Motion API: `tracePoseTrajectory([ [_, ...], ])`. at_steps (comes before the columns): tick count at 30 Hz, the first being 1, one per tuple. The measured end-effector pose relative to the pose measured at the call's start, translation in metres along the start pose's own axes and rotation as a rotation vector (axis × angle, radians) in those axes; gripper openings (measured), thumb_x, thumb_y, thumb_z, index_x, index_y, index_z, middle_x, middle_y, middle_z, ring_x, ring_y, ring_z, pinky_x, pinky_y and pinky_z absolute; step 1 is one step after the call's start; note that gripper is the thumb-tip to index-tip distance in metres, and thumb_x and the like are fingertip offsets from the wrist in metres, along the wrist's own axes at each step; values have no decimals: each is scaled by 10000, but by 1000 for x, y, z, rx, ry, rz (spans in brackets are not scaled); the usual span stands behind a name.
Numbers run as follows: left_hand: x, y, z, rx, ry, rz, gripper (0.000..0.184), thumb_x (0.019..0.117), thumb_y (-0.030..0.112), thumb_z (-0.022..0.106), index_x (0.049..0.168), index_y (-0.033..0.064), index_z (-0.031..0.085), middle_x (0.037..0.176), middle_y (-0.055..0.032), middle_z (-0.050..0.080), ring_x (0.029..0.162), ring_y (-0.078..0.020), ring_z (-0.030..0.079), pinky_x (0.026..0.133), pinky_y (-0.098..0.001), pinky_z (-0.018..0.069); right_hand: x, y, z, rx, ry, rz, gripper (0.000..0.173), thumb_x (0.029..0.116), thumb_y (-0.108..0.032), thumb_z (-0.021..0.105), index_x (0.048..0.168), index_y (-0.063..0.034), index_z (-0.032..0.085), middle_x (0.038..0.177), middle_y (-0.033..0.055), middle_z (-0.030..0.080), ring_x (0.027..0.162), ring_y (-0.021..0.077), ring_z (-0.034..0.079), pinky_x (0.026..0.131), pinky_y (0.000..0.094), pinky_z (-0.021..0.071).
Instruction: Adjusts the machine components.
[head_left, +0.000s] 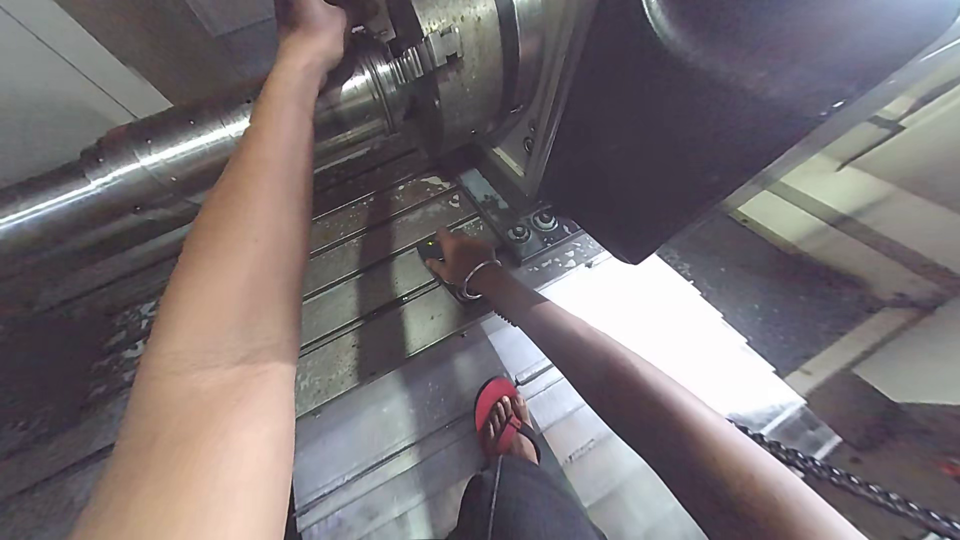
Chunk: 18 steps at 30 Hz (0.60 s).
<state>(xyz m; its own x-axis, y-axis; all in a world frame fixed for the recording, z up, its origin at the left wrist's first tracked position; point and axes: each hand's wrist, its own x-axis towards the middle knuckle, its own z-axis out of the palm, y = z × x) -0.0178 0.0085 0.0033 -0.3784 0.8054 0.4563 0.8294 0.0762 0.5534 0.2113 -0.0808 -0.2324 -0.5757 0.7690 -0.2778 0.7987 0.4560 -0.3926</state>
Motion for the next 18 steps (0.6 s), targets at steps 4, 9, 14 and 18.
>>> tracePoseTrajectory([
  [4,1,0,0,3,-6,5,343,912,122,679,1247,57,651,1184,-125,682,1061,-173,665,956,-373,536,-1,2,0,5,5,-17,639,955,-542,646,1424,-126,524,1305,198,630,1153,380,657,895,595,541],
  [9,4,-4,1,-21,-8,16,359,900,186,735,1223,55,651,1173,-101,691,1050,-156,669,955,-363,540,-3,1,-2,-2,2,-15,668,942,-564,659,1424,-124,513,1289,189,639,1152,378,656,901,591,536],
  [14,1,-2,1,7,0,8,332,907,175,713,1220,74,668,1192,-102,691,1087,-166,665,977,-379,533,-3,3,-2,9,2,-13,681,939,-561,663,1440,-128,503,1291,185,641,1167,374,652,914,594,531],
  [18,2,-2,1,1,-5,-12,355,924,179,687,1260,70,652,1219,-112,683,1093,-173,669,973,-376,542,-2,3,-2,12,0,-10,676,934,-558,671,1430,-130,505,1286,183,642,1161,374,653,911,596,531],
])
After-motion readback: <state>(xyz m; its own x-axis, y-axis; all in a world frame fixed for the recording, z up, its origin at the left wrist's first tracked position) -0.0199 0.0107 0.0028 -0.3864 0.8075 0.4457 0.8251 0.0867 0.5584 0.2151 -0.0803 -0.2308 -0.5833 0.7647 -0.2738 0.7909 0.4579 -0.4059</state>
